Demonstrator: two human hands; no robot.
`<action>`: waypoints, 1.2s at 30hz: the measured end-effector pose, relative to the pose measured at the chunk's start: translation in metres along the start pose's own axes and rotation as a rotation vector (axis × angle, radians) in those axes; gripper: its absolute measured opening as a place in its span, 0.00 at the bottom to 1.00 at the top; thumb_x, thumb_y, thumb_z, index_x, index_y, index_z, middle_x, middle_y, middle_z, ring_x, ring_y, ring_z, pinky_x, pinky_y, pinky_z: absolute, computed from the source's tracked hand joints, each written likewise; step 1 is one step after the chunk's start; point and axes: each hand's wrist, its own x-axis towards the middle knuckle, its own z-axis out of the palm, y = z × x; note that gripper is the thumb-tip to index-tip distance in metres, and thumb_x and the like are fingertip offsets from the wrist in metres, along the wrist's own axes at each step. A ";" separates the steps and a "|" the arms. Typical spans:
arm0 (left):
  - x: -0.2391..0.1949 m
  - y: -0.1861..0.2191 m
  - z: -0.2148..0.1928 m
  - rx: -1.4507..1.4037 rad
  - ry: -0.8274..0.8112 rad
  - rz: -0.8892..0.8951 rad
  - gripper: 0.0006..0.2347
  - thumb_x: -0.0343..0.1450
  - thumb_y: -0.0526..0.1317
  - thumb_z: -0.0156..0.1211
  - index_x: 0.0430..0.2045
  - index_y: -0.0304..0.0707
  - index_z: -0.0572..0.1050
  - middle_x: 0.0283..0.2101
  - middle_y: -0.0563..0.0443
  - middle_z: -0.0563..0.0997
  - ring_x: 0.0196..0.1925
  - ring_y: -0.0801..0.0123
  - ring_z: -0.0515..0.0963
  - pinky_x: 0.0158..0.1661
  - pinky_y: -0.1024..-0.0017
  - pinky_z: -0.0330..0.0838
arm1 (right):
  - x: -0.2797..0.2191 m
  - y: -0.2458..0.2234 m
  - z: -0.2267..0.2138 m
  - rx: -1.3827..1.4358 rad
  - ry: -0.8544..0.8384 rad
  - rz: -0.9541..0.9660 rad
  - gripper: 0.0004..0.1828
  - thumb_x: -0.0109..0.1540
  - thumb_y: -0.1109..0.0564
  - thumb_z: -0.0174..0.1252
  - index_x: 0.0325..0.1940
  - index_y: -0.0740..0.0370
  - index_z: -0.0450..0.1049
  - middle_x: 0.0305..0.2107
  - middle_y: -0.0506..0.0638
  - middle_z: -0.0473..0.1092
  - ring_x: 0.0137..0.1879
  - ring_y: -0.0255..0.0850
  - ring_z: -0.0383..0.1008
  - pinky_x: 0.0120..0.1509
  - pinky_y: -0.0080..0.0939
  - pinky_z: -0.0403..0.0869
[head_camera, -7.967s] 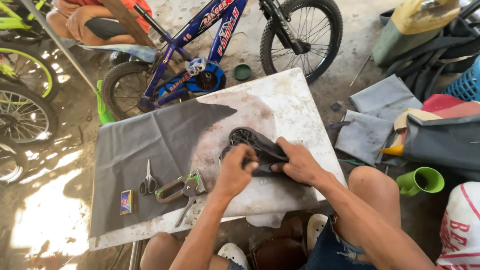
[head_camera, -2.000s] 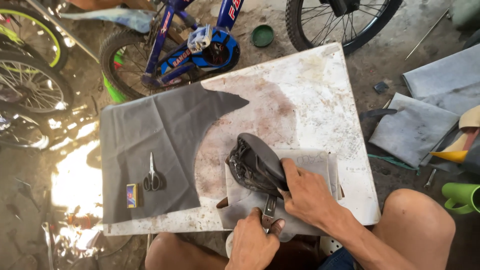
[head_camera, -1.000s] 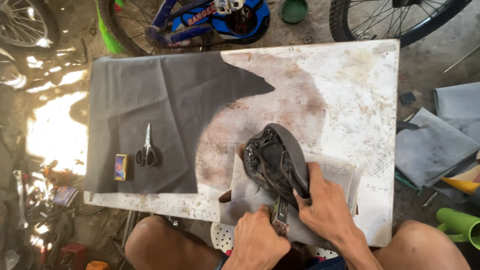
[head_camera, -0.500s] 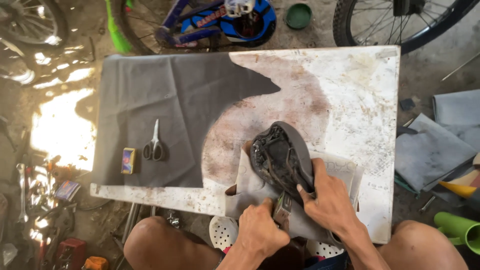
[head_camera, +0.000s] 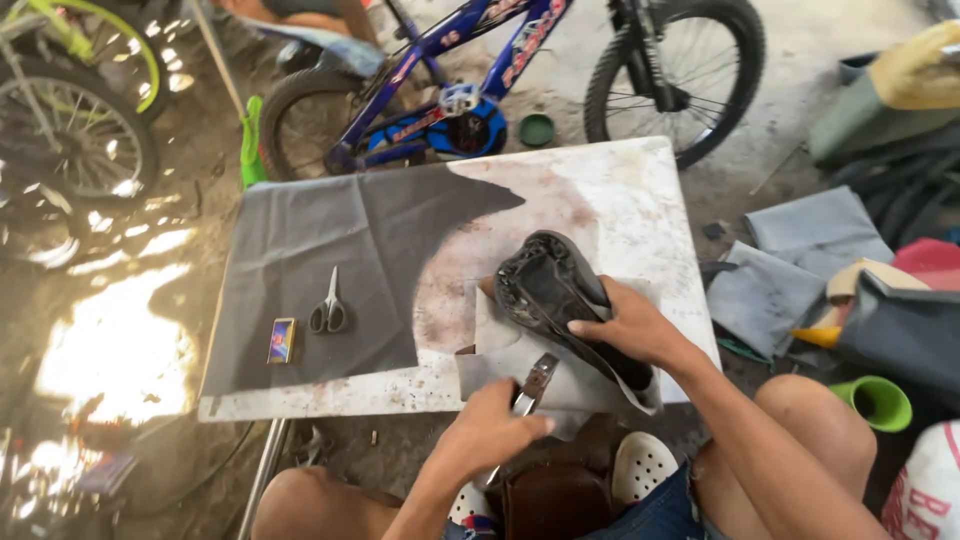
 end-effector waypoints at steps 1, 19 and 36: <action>-0.010 -0.007 -0.003 0.024 -0.015 0.053 0.24 0.60 0.50 0.68 0.41 0.26 0.76 0.44 0.28 0.82 0.51 0.43 0.81 0.53 0.59 0.72 | 0.000 0.005 0.000 0.039 -0.003 -0.058 0.29 0.52 0.48 0.71 0.52 0.64 0.73 0.42 0.58 0.78 0.49 0.49 0.78 0.56 0.47 0.72; 0.087 -0.079 -0.041 0.396 0.749 0.029 0.29 0.55 0.52 0.78 0.41 0.32 0.72 0.46 0.37 0.77 0.55 0.43 0.74 0.55 0.52 0.67 | -0.034 -0.054 -0.028 0.576 -0.097 0.162 0.32 0.57 0.42 0.65 0.58 0.65 0.72 0.44 0.54 0.75 0.48 0.38 0.73 0.52 0.40 0.72; 0.027 0.041 -0.001 -1.415 0.252 0.677 0.25 0.72 0.36 0.59 0.64 0.22 0.62 0.58 0.30 0.76 0.58 0.44 0.77 0.55 0.46 0.70 | -0.069 -0.086 -0.073 0.363 0.078 -0.424 0.47 0.53 0.42 0.72 0.71 0.62 0.62 0.53 0.55 0.77 0.59 0.44 0.79 0.64 0.44 0.74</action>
